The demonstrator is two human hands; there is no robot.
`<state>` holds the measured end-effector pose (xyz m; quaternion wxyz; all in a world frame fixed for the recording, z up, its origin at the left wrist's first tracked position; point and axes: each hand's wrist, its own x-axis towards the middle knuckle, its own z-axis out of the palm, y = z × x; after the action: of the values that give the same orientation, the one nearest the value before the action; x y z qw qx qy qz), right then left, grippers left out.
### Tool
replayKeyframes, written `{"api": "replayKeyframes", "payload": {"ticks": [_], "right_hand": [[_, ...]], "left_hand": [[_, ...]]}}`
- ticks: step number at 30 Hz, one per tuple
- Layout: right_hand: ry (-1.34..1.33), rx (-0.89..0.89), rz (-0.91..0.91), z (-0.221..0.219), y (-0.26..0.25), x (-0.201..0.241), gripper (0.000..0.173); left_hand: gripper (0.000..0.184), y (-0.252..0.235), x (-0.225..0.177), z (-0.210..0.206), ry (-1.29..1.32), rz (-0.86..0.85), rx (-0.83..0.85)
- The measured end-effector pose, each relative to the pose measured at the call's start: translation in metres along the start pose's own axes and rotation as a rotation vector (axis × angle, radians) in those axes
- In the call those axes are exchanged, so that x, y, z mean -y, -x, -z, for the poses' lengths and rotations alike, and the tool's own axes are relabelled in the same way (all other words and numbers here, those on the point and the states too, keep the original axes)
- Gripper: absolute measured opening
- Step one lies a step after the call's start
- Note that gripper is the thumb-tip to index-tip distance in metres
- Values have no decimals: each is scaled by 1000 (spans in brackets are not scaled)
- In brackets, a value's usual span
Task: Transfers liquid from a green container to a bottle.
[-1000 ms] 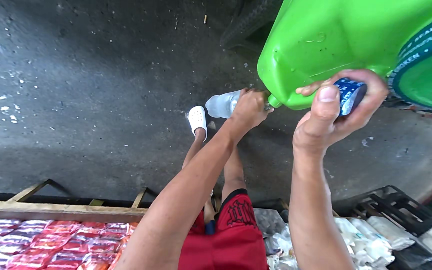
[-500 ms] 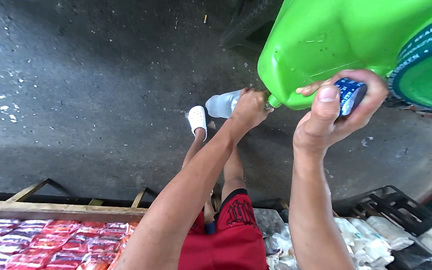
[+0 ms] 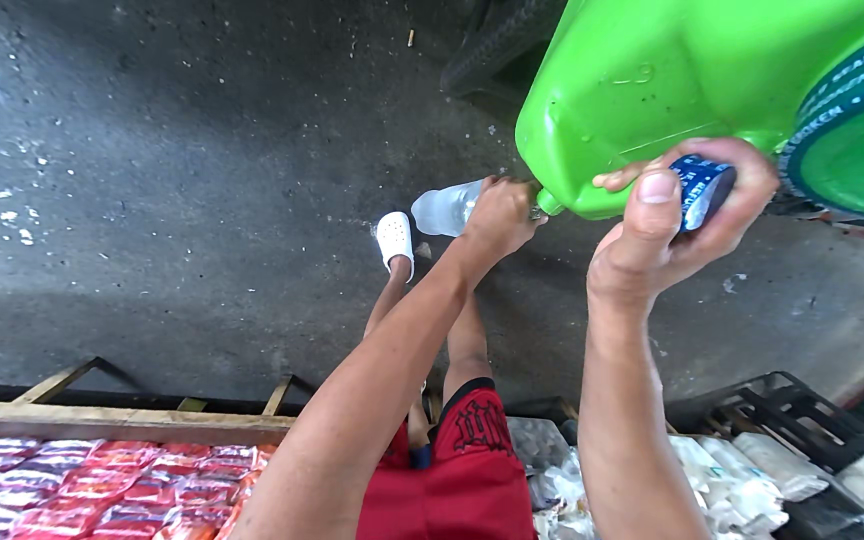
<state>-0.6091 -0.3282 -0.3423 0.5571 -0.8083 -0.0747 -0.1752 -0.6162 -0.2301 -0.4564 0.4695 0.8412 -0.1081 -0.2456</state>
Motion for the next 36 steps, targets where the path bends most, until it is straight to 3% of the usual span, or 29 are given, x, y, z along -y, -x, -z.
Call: {"api": "replayKeyframes", "payload": {"ticks": [36], "right_hand": [[23, 14, -17, 3, 1, 3, 34]], "left_hand": [[26, 0, -2, -2, -2, -14, -34]]}}
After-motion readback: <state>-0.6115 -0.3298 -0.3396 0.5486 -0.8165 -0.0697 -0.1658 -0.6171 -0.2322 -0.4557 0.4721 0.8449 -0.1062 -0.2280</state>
